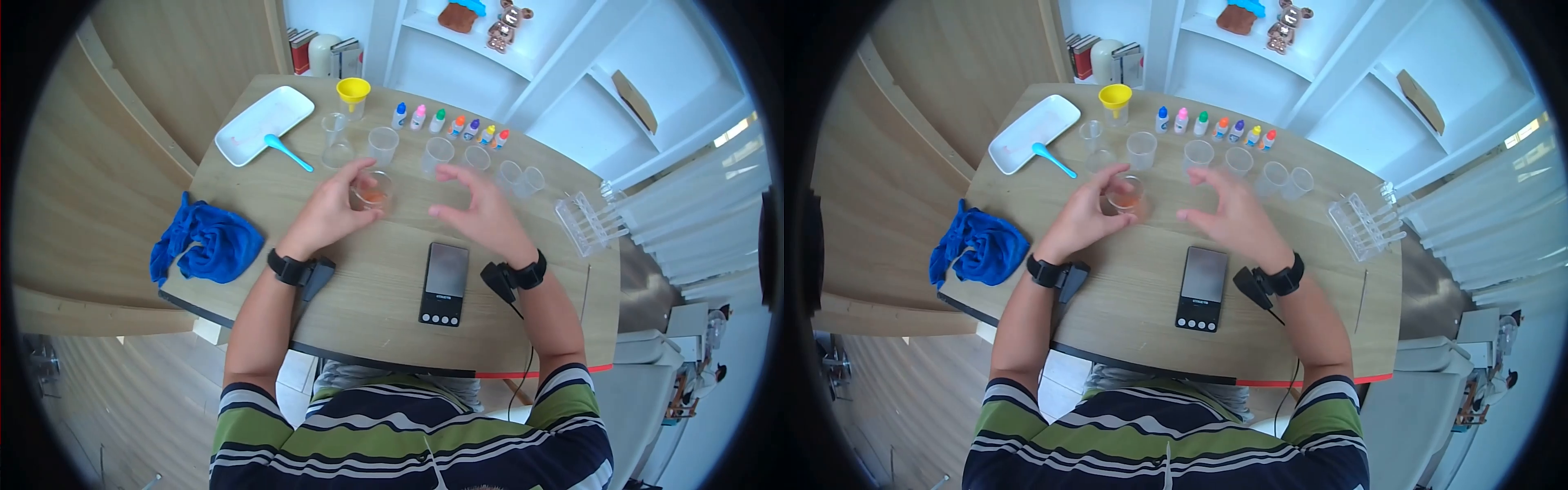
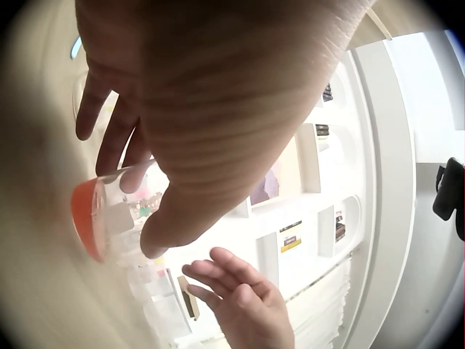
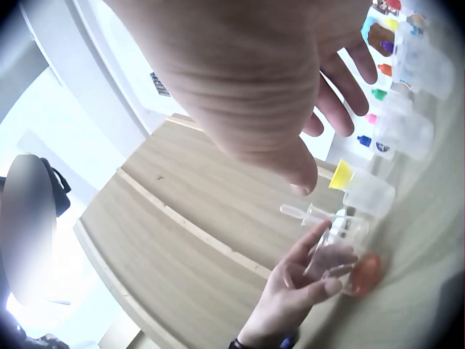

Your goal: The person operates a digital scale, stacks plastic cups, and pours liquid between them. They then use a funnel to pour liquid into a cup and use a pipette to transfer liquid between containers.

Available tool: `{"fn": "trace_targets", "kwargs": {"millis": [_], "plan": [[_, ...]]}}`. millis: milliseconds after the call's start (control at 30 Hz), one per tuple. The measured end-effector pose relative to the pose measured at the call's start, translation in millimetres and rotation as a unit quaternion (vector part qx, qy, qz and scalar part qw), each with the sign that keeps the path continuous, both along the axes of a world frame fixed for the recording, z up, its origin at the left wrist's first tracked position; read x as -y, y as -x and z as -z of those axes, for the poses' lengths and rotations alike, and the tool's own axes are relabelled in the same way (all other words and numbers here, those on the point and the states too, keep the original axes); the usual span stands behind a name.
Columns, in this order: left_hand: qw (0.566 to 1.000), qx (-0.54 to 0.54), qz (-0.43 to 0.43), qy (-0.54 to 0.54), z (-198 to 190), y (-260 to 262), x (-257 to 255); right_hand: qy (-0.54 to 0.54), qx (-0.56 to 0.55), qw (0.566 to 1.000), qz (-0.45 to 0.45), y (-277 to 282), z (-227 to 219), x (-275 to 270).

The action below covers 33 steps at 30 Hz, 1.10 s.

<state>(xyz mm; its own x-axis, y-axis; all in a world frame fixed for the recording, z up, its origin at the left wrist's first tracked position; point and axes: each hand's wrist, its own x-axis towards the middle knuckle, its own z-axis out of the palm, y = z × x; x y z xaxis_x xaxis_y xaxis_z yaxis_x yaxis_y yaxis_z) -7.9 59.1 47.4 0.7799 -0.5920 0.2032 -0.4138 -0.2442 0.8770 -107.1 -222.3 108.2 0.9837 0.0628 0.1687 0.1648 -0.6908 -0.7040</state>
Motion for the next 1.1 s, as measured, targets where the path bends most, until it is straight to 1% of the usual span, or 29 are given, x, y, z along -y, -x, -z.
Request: {"fn": "trace_targets", "kwargs": {"millis": [33,67,133,167,233,267,300,367,433,500,567,600,633,667,700,767,800,867,900,967,1100], "plan": [[0.999,-0.030,0.005,0.014,-3.4,4.9,6.1,0.000,-0.033,0.999,-0.001,4.1,-2.8,-7.0],[1.000,-0.028,0.003,0.009,-6.9,9.2,12.2,-0.005,-0.031,1.000,-0.003,4.4,3.5,-9.1],[0.999,0.009,0.008,0.035,-12.6,17.4,25.5,0.013,0.044,0.998,-0.046,5.4,15.7,-10.8],[0.999,0.035,0.009,0.035,-14.9,19.6,31.3,0.010,0.043,0.998,-0.044,7.6,16.6,-11.3],[0.999,0.034,0.014,0.038,-22.7,24.9,42.5,-0.036,0.012,0.999,-0.036,11.1,15.8,-12.1],[0.998,0.034,0.015,0.043,-26.8,27.4,46.6,-0.040,0.012,0.998,-0.038,12.1,17.7,-11.1],[0.999,0.035,0.011,0.038,-31.0,29.9,51.1,-0.042,0.026,0.998,-0.038,12.5,20.5,-9.7],[0.999,-0.012,0.023,0.027,-38.0,34.2,60.1,-0.050,0.042,0.997,-0.043,12.7,27.5,-8.1],[0.999,0.000,0.022,0.027,-39.9,37.1,68.5,-0.105,0.058,0.993,-0.022,14.0,34.4,-4.2],[0.999,0.013,0.027,0.025,-40.7,37.8,71.5,-0.122,0.069,0.990,-0.019,14.8,37.8,1.2],[0.997,0.037,0.022,0.060,-42.2,35.7,71.8,-0.145,0.082,0.986,-0.010,17.0,37.1,6.3],[0.998,0.040,0.029,0.046,-37.4,30.0,69.4,-0.132,0.075,0.988,0.002,19.5,35.7,9.3],[0.996,0.066,-0.036,0.048,-26.5,19.9,64.7,-0.121,0.069,0.990,0.014,21.7,33.5,11.1],[0.989,0.097,-0.097,0.049,-16.5,8.7,61.1,-0.138,0.078,0.987,0.023,21.8,32.9,15.0],[0.990,0.107,-0.085,0.033,-6.6,-0.7,58.8,-0.140,0.083,0.986,0.032,22.0,32.8,20.0],[0.969,0.129,-0.209,0.009,12.7,-16.0,56.4,-0.144,0.091,0.984,0.055,23.2,25.3,24.9],[0.971,0.136,-0.197,-0.002,21.5,-21.2,57.0,-0.156,0.096,0.981,0.066,23.1,22.4,27.7],[0.958,0.159,-0.235,-0.041,31.2,-26.1,62.5,-0.159,0.116,0.978,0.067,23.0,16.8,34.2],[0.959,0.163,-0.226,-0.046,36.2,-30.2,64.9,-0.165,0.119,0.976,0.075,24.0,12.1,36.5],[0.962,0.130,-0.235,-0.048,40.5,-34.6,72.2,-0.160,0.100,0.978,0.093,27.3,2.7,40.2],[0.961,0.104,-0.251,-0.045,37.3,-53.3,81.5,-0.153,0.115,0.977,0.099,29.8,-3.3,48.5]]}}
